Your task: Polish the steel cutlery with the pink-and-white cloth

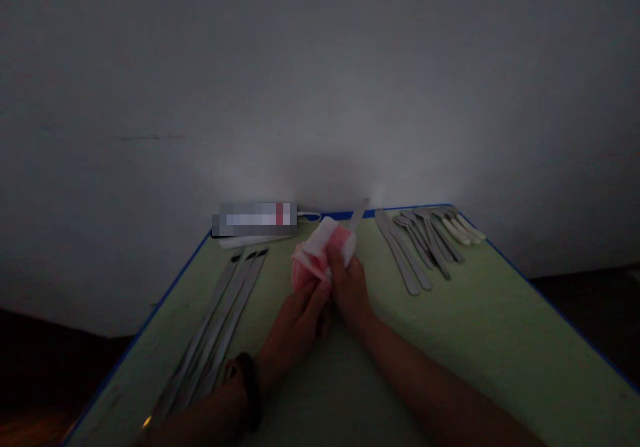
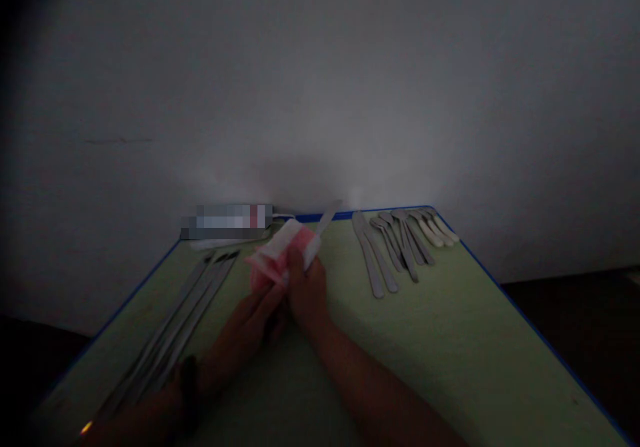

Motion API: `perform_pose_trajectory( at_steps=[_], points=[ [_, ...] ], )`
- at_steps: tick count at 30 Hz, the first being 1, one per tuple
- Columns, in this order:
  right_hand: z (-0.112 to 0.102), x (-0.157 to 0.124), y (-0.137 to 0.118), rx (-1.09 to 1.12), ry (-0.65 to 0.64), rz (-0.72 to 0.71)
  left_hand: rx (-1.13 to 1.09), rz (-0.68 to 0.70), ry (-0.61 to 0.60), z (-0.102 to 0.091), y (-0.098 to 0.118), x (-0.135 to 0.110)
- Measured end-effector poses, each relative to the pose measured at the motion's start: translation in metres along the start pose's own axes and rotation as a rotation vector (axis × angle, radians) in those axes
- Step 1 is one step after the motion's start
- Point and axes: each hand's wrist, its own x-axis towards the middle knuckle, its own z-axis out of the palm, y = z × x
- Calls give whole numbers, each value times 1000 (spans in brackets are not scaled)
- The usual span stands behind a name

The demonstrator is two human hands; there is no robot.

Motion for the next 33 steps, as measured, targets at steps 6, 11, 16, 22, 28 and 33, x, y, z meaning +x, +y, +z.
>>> perform_pose_trajectory(
  at_steps=[6, 11, 16, 22, 28, 33],
  points=[
    [1, 1, 0, -17, 16, -7, 39, -34, 10, 1, 4, 0],
    [0, 1, -1, -1, 3, -2, 28, -28, 0, 0, 3, -1],
    [0, 1, 0, -10, -1, 15, -23, -34, 2, 1, 2, -1],
    [1, 1, 3, 21, 8, 9, 27, -51, -8, 1, 5, 0],
    [1, 2, 2, 16, 5, 5, 42, -28, -3, 0, -1, 0],
    [0, 1, 2, 4, 6, -2, 70, -18, -6, 1, 0, -1]
  ],
)
